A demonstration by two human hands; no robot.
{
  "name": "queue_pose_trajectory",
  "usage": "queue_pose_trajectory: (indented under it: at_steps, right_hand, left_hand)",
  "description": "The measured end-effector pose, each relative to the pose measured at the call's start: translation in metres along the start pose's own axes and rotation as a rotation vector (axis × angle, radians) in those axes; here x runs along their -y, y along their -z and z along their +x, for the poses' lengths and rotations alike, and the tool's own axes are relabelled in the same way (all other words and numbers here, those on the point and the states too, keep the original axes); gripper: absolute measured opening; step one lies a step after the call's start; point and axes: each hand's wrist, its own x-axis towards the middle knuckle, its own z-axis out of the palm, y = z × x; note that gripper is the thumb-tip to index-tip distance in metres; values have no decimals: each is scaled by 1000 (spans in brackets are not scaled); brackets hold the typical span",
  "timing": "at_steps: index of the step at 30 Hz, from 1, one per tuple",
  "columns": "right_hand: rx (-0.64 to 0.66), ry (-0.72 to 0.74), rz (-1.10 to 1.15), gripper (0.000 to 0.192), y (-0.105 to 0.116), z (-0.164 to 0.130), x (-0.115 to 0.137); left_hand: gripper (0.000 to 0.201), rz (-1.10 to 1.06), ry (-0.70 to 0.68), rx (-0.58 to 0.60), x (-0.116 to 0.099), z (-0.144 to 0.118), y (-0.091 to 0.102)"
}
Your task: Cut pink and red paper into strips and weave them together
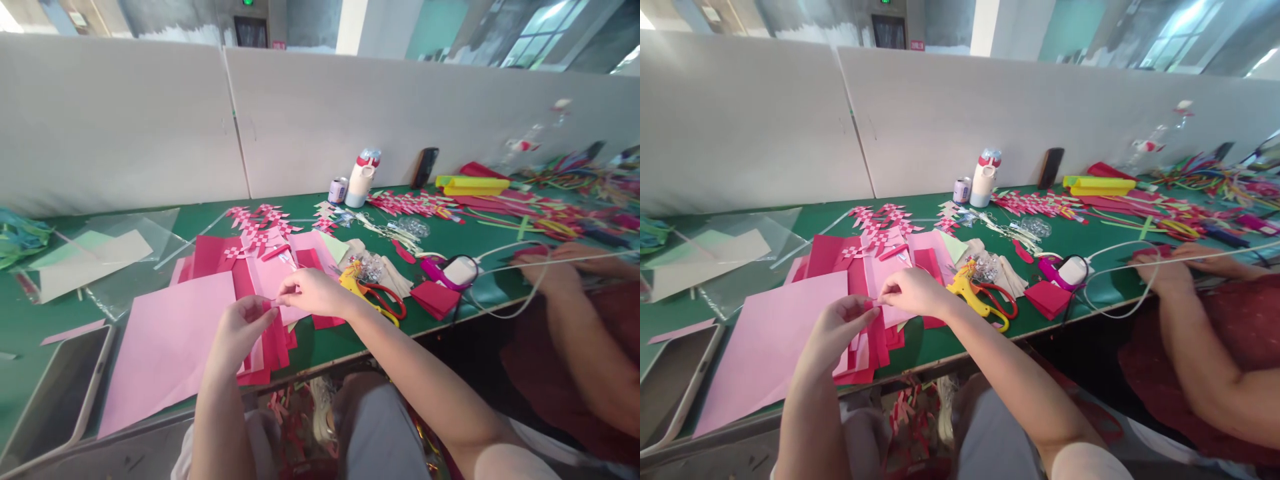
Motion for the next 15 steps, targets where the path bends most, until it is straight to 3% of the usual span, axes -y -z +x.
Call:
queue_pose_trajectory:
  at_steps: [15]
  right_hand:
    - [-4, 4, 33, 15, 2, 2, 4]
  left_hand:
    - [33, -8, 50, -46, -4, -2, 0]
